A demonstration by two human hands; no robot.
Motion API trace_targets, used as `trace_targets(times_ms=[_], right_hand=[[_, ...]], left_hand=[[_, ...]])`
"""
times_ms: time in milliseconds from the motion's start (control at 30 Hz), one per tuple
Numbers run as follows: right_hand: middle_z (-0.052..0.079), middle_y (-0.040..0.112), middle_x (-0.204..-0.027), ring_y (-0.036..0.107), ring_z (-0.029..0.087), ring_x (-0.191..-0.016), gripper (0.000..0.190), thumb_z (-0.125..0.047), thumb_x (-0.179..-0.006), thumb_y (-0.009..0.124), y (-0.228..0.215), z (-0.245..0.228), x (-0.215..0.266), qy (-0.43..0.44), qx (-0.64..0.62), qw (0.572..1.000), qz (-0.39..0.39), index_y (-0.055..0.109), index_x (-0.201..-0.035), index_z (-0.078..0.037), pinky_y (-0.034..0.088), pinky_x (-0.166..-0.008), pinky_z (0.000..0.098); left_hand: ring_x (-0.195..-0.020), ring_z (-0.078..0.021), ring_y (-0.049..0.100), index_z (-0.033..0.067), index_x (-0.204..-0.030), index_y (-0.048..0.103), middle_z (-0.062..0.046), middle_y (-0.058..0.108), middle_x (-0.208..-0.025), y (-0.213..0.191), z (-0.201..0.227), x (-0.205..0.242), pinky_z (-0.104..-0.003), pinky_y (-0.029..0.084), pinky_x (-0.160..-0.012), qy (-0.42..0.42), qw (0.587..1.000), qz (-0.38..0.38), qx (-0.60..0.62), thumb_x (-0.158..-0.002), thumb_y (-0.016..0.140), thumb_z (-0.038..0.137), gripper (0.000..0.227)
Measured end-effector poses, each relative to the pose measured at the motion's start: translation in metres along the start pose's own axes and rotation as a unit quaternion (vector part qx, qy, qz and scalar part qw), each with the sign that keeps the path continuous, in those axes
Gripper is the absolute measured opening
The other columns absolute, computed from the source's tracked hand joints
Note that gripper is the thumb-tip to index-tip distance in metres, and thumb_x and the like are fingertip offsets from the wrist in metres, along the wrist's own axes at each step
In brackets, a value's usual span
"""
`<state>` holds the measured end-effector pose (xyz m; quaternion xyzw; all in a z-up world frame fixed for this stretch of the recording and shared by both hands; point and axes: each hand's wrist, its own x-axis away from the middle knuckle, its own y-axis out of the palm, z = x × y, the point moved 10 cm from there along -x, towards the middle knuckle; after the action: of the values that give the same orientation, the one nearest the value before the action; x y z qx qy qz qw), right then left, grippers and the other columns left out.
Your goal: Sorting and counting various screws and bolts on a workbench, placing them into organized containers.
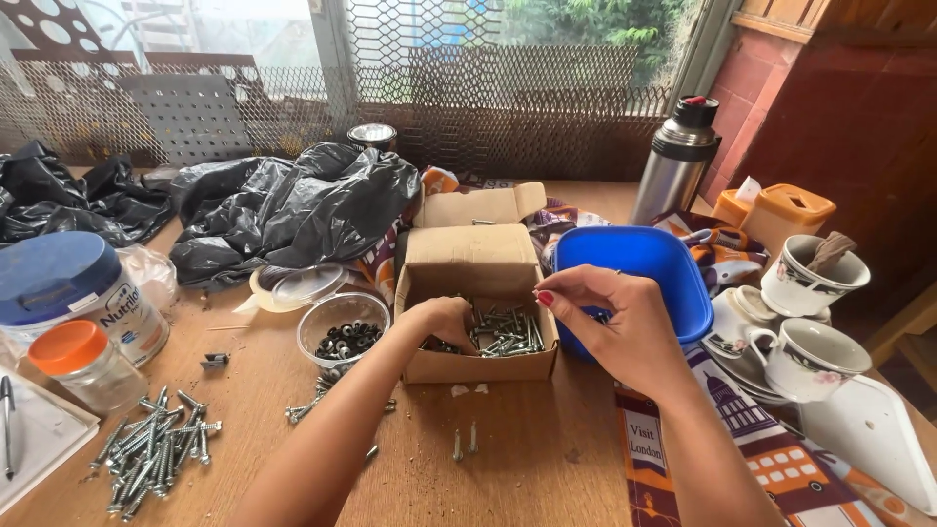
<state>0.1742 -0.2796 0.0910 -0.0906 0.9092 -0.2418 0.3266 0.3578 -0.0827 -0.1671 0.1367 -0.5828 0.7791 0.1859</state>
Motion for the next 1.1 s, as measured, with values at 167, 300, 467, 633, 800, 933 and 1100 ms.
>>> trace_targets(times_ms=[167, 300, 467, 633, 800, 933, 1100], right_hand=[[0.014, 0.082, -0.088, 0.082, 0.032, -0.092, 0.016, -0.015, -0.093, 0.072, -0.001, -0.005, 0.001, -0.014, 0.003, 1.0, -0.018, 0.081, -0.105, -0.01, 0.062, -0.089, 0.0455], [0.013, 0.082, -0.087, 0.082, 0.032, -0.091, 0.016, -0.015, -0.094, 0.071, -0.001, -0.006, 0.001, -0.026, 0.003, 0.999, -0.025, 0.082, -0.105, -0.011, 0.062, -0.088, 0.0448], [0.012, 0.082, -0.088, 0.082, 0.031, -0.092, 0.016, -0.014, -0.093, 0.072, -0.001, -0.001, 0.001, -0.03, 0.011, 0.999, -0.024, 0.081, -0.105, -0.01, 0.063, -0.087, 0.0432], [0.012, 0.083, -0.09, 0.082, 0.029, -0.093, 0.017, -0.016, -0.092, 0.074, 0.011, 0.012, -0.003, -0.022, 0.02, 0.999, -0.033, 0.081, -0.107, -0.01, 0.063, -0.086, 0.0401], [0.018, 0.081, -0.104, 0.078, 0.034, -0.103, 0.032, -0.015, -0.088, 0.077, 0.044, 0.033, -0.004, 0.009, 0.019, 0.994, -0.106, 0.074, -0.119, -0.007, 0.062, -0.092, 0.0471], [0.018, 0.082, -0.105, 0.08, 0.035, -0.101, 0.031, -0.013, -0.091, 0.073, 0.071, 0.032, 0.003, 0.045, -0.031, 0.984, -0.171, 0.073, -0.122, -0.01, 0.063, -0.091, 0.046], [0.012, 0.085, -0.085, 0.084, 0.023, -0.08, 0.015, -0.006, -0.089, 0.074, 0.064, 0.033, 0.009, 0.028, -0.038, 0.99, -0.136, 0.082, -0.102, -0.008, 0.067, -0.077, 0.0371]], left_hand=[[-0.071, -0.0293, 0.077, 0.0249, -0.095, 0.081, -0.013, 0.077, -0.095, -0.011, -0.01, 0.023, -0.039, 0.065, -0.069, 0.0, 0.997, 0.047, 0.054, -0.059, 0.096, 0.027, 0.039], [-0.093, -0.0336, 0.076, 0.0406, -0.076, 0.081, -0.007, 0.078, -0.089, -0.02, -0.032, 0.003, -0.04, 0.065, -0.083, -0.005, 0.986, 0.159, 0.058, -0.067, 0.088, 0.022, 0.022], [-0.086, -0.0309, 0.076, 0.0278, -0.08, 0.084, -0.014, 0.078, -0.087, -0.057, -0.036, 0.085, -0.037, 0.065, -0.079, 0.019, 0.933, 0.256, 0.251, -0.074, 0.077, 0.009, 0.021], [-0.079, -0.0275, 0.075, 0.0022, -0.097, 0.083, -0.03, 0.076, -0.094, -0.07, -0.016, 0.167, -0.035, 0.068, -0.074, 0.109, 0.819, 0.281, 0.488, -0.077, 0.072, -0.006, 0.024], [-0.078, -0.0216, 0.075, 0.0008, -0.095, 0.082, -0.023, 0.079, -0.09, -0.068, 0.008, 0.224, -0.032, 0.069, -0.074, 0.186, 0.754, 0.297, 0.555, -0.076, 0.074, -0.008, 0.022], [-0.076, -0.019, 0.076, 0.0053, -0.093, 0.084, -0.018, 0.081, -0.085, -0.064, 0.016, 0.246, -0.03, 0.069, -0.07, 0.224, 0.752, 0.308, 0.538, -0.075, 0.077, -0.007, 0.023], [-0.096, -0.0241, 0.077, 0.006, -0.103, 0.082, -0.015, 0.082, -0.097, -0.059, 0.023, 0.259, -0.035, 0.065, -0.082, 0.248, 0.79, 0.292, 0.478, -0.076, 0.078, -0.005, 0.03]])
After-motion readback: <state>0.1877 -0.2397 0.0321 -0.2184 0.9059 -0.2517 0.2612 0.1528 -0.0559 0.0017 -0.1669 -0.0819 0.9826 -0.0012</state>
